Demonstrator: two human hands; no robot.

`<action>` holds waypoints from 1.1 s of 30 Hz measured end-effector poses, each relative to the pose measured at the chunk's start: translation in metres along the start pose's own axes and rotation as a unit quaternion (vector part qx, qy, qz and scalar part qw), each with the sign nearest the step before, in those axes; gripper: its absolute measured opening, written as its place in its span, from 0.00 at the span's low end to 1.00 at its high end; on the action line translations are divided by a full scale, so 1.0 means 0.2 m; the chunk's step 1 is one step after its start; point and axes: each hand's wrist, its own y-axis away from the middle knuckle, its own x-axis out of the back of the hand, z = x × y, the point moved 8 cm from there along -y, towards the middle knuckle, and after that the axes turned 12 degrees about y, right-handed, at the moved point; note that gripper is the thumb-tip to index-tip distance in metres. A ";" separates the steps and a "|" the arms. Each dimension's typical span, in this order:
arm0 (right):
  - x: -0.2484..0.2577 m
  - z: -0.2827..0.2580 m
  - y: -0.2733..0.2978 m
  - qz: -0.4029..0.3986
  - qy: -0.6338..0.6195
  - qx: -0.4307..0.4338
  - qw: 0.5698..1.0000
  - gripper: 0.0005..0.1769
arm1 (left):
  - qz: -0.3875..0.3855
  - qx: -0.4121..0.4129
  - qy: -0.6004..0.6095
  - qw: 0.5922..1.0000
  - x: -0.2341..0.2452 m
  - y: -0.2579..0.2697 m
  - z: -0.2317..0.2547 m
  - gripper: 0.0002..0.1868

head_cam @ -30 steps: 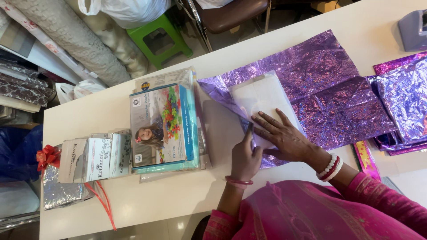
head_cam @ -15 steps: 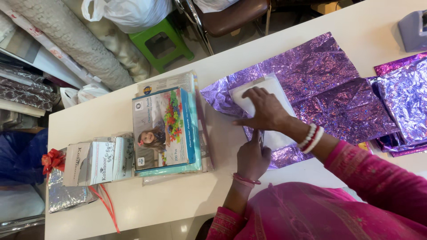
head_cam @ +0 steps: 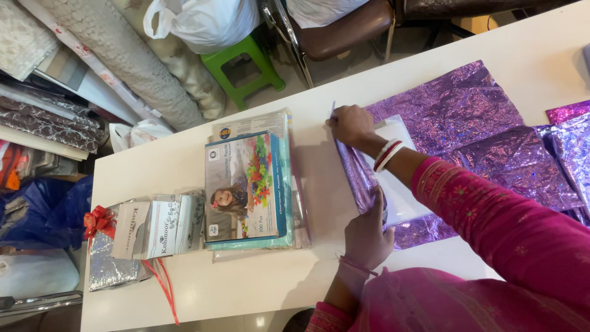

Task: The person wraps a rectangular item in purple metallic paper, folds the edges, secures them with tape, and ties a pink ribbon bow on top. The wrapped gift is placed on the table, and the person begins wrapping a second item.

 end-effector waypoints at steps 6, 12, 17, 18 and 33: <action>0.04 0.25 -0.03 0.065 -0.063 0.027 0.995 0.21 | -0.040 0.025 -0.018 0.999 -0.01 0.03 0.02 0.45; 0.04 0.29 -0.03 0.112 -0.122 0.023 0.986 0.18 | -0.076 0.031 0.018 0.996 -0.06 0.06 0.04 0.47; 0.06 0.31 -0.01 0.151 -0.163 0.030 0.975 0.14 | -0.048 -0.037 0.098 0.993 -0.05 0.08 0.07 0.41; 0.08 0.31 0.00 0.168 -0.167 0.037 0.971 0.12 | -0.029 -0.081 0.119 0.989 -0.02 0.09 0.10 0.39; 0.09 0.32 0.02 0.217 -0.225 0.059 0.948 0.09 | 0.104 0.056 0.226 0.967 0.27 0.16 0.01 0.34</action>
